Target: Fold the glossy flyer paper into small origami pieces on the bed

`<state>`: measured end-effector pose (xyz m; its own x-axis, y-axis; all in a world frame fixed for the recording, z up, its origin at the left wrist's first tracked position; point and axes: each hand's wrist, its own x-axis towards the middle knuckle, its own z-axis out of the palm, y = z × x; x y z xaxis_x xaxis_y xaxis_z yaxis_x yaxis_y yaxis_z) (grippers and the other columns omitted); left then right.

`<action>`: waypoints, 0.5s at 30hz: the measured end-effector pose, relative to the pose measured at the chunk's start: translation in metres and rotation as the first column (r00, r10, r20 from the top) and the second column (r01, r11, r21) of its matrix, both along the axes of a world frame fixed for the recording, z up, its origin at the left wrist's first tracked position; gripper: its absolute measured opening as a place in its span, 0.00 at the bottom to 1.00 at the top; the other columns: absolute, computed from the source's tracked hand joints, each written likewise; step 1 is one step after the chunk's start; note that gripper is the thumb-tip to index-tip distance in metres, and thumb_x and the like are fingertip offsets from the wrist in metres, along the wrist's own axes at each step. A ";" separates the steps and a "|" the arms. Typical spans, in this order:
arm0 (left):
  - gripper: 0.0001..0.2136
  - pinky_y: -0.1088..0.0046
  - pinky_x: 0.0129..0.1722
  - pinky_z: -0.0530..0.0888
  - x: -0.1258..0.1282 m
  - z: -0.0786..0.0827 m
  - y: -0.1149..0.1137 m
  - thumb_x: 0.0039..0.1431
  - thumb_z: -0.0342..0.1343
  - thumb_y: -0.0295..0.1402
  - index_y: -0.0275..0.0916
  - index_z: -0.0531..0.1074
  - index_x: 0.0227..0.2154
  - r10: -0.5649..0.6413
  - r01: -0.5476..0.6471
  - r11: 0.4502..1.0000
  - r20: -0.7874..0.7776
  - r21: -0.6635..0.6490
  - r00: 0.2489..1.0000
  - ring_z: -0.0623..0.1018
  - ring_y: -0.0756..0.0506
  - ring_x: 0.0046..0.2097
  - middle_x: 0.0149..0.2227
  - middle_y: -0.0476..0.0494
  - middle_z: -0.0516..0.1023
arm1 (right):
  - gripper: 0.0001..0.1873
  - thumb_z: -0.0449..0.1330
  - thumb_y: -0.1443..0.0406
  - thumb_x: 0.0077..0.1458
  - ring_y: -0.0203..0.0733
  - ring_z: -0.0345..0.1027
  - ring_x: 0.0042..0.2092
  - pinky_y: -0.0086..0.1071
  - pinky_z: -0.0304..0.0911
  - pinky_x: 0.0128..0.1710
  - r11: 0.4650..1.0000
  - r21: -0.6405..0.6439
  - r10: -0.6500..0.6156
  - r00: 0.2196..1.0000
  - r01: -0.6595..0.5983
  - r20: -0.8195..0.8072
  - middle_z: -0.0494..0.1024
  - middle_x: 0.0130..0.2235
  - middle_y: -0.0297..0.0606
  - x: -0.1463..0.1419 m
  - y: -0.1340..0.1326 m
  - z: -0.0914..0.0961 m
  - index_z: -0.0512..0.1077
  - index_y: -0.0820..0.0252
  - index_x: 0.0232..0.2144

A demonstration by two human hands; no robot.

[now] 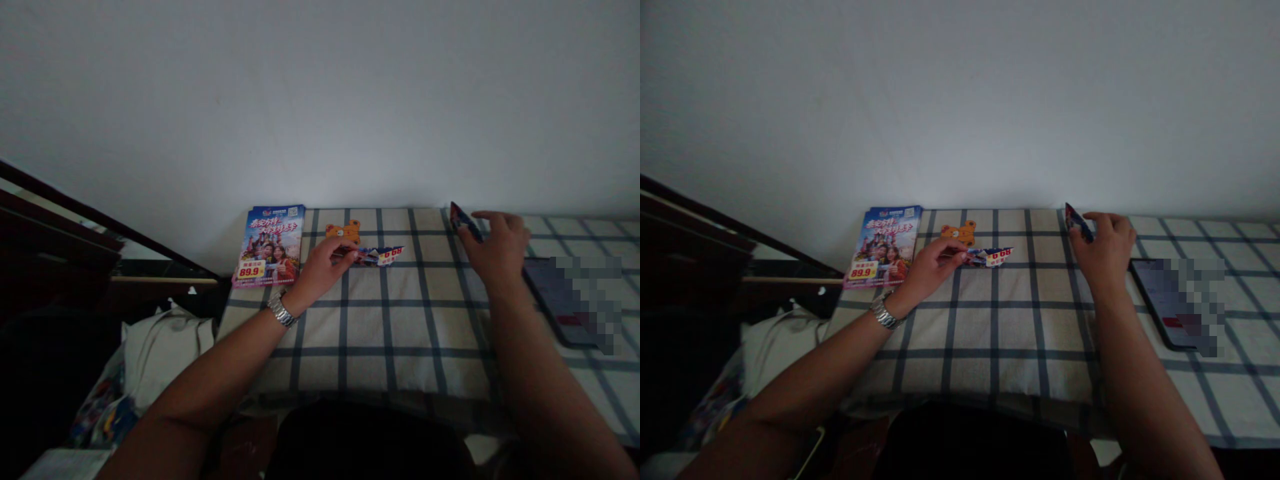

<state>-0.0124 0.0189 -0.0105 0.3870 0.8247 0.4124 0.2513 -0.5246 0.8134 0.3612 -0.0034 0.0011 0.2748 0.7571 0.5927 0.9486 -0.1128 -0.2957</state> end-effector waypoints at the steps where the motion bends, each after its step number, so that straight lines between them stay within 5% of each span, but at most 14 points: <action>1: 0.05 0.62 0.45 0.85 0.000 0.000 0.000 0.70 0.61 0.35 0.41 0.76 0.44 0.002 -0.002 1.000 -0.001 0.001 1.000 0.84 0.45 0.45 0.44 0.44 0.83 | 0.20 0.67 0.59 0.58 0.60 0.67 0.53 0.49 0.60 0.55 1.000 -0.004 -0.012 1.000 0.012 -0.010 0.76 0.48 0.56 0.002 0.001 -0.001 0.79 0.59 0.51; 15: 0.05 0.65 0.44 0.86 0.001 -0.002 0.000 0.70 0.62 0.34 0.41 0.76 0.44 -0.006 0.006 1.000 0.012 -0.019 1.000 0.84 0.47 0.43 0.45 0.44 0.82 | 0.11 0.66 0.61 0.59 0.52 0.68 0.40 0.42 0.57 0.41 0.992 -0.116 0.033 0.992 -0.047 -0.118 0.79 0.39 0.46 0.011 0.002 -0.004 0.76 0.55 0.44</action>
